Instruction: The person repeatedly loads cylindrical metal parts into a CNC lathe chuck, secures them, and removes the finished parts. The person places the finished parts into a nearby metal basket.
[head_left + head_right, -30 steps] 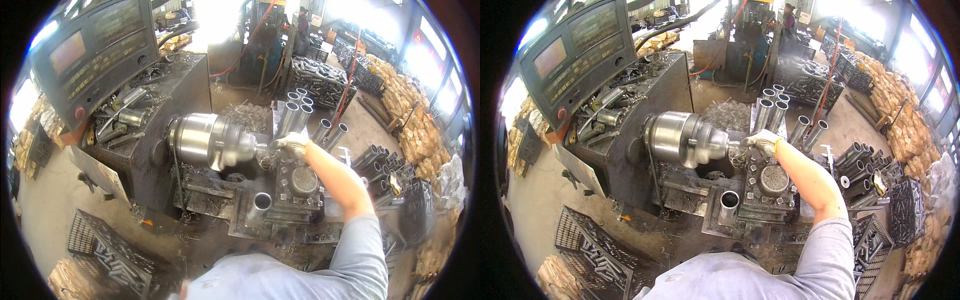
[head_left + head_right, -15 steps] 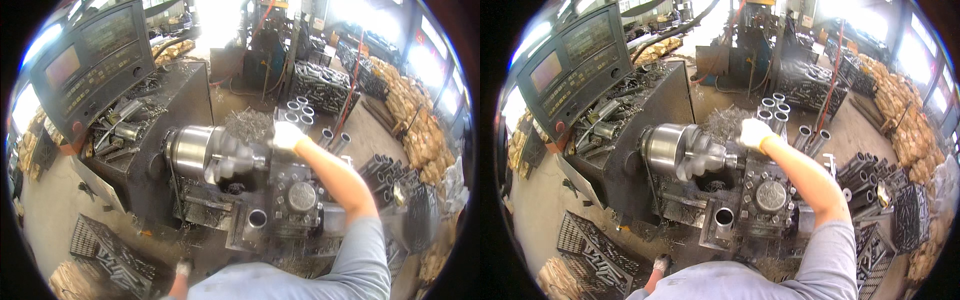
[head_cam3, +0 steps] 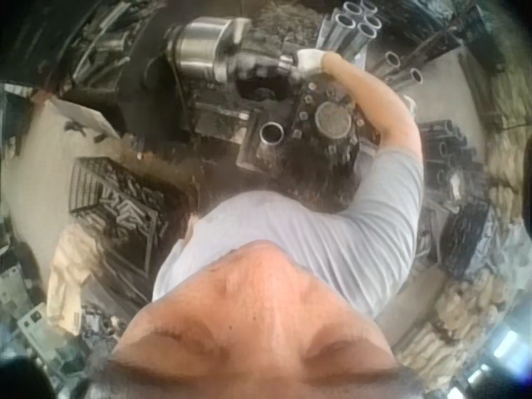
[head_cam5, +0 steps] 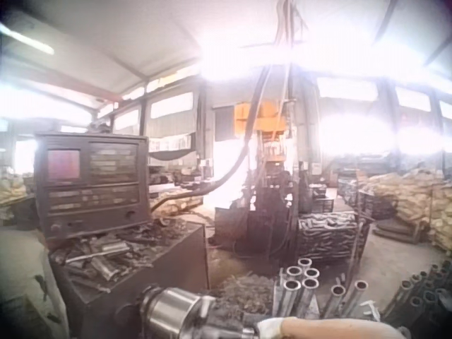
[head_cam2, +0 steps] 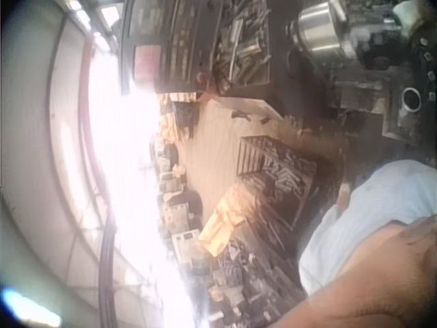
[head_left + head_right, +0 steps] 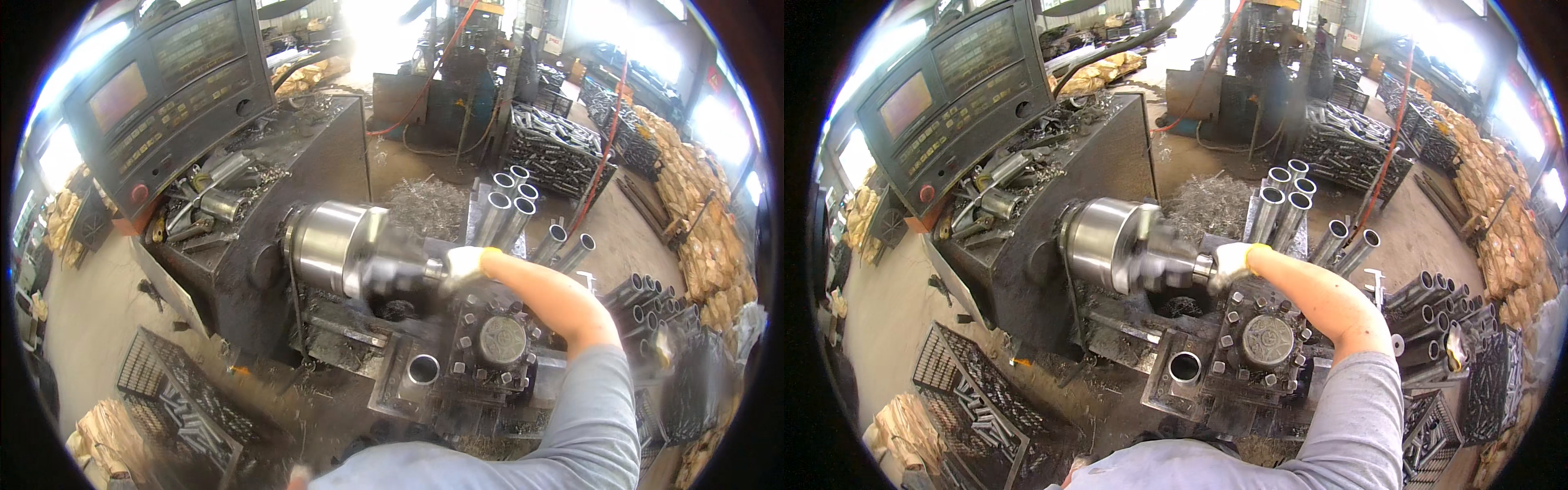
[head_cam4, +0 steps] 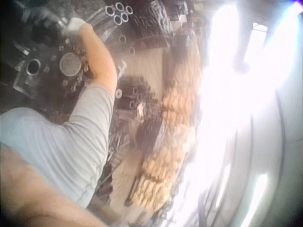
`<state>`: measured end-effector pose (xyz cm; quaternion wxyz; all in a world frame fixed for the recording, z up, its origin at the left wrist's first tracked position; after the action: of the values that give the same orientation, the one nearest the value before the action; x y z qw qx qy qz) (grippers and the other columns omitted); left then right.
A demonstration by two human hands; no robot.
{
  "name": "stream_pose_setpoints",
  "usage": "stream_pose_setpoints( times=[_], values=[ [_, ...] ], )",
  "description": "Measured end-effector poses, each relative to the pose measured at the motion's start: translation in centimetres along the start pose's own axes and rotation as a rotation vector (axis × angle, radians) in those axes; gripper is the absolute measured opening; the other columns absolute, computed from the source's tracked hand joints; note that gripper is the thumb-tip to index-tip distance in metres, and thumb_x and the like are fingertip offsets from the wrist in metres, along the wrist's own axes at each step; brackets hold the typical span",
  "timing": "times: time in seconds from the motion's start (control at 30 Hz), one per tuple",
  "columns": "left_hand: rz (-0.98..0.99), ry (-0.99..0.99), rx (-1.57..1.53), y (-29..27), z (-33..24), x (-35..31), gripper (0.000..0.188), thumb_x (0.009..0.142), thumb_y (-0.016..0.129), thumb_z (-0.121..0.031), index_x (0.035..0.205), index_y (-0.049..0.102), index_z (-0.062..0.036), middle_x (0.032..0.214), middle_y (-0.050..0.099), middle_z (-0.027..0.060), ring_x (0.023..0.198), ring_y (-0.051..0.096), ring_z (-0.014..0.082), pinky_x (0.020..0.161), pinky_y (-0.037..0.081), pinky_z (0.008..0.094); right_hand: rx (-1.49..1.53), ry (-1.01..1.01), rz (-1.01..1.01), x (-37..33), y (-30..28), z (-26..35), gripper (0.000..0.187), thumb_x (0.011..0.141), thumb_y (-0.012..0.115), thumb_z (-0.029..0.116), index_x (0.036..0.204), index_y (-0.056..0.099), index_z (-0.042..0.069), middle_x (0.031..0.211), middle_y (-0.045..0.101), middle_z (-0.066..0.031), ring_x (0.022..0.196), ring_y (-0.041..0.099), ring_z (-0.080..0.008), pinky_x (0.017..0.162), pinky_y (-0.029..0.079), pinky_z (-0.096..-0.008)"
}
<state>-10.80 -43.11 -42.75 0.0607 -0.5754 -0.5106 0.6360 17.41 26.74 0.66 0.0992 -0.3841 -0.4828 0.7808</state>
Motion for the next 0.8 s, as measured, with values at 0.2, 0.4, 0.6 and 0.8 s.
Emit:
stream_pose_setpoints(
  times=[0.2, 0.4, 0.6, 0.8],
  values=[
    [-0.060, -0.219, -0.308, -0.5, 1.4, -1.9, 0.039, 0.098, 0.064, -0.039, 0.116, 0.076, -0.0065, 0.113, 0.078, 0.0199, 0.110, 0.073, 0.0409, 0.095, 0.058, 0.0495, 0.003, -0.017, 0.123, -1.1, -0.2, -0.8, 0.062, 0.074, 0.082, 0.062, 0.086, 0.082, 0.000, 0.086, 0.079, -0.0183, 0.077, 0.076, -0.0306, 0.072, 0.059, -0.0449],
    [-0.164, -0.243, -0.655, -11.8, -2.4, -1.3, 0.047, 0.098, 0.065, -0.046, 0.124, 0.076, -0.0092, 0.122, 0.077, 0.0209, 0.114, 0.071, 0.0435, 0.099, 0.057, 0.0501, -0.637, 0.321, -0.400, -14.4, -6.6, 0.3, 0.037, 0.070, 0.081, 0.039, 0.087, 0.083, 0.006, 0.088, 0.079, -0.0210, 0.085, 0.079, -0.0384, 0.078, 0.063, -0.0485],
    [-0.357, 0.595, -0.898, -36.6, -21.6, -5.4, 0.037, 0.106, 0.066, -0.031, 0.128, 0.069, -0.0016, 0.119, 0.074, 0.0099, 0.114, 0.067, 0.0197, 0.103, 0.052, 0.0359, -0.326, 0.491, -1.005, -28.8, -4.9, 14.2, 0.056, 0.071, 0.086, 0.042, 0.106, 0.069, 0.003, 0.088, 0.077, -0.0203, 0.081, 0.077, -0.0391, 0.076, 0.062, -0.0491],
    [0.198, 1.152, -1.442, -40.4, -37.4, -15.6, 0.083, 0.098, 0.079, -0.049, 0.157, 0.040, -0.0037, 0.139, 0.061, 0.0134, 0.126, 0.062, 0.0274, 0.111, 0.050, 0.0422, 0.082, 0.239, -1.045, -28.5, 8.7, 26.3, 0.061, 0.075, 0.083, 0.040, 0.117, 0.068, 0.000, 0.078, 0.076, -0.0162, 0.065, 0.077, -0.0346, 0.060, 0.063, -0.0449]
  ],
)
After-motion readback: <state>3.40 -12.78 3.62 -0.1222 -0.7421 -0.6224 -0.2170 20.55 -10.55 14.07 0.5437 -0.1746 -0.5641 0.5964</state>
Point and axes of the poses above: each hand's wrist, its own x-axis towards the middle knuckle, its own y-axis out of the palm, z = x × y, the point moved 6 cm from there along x, towards the middle knuckle
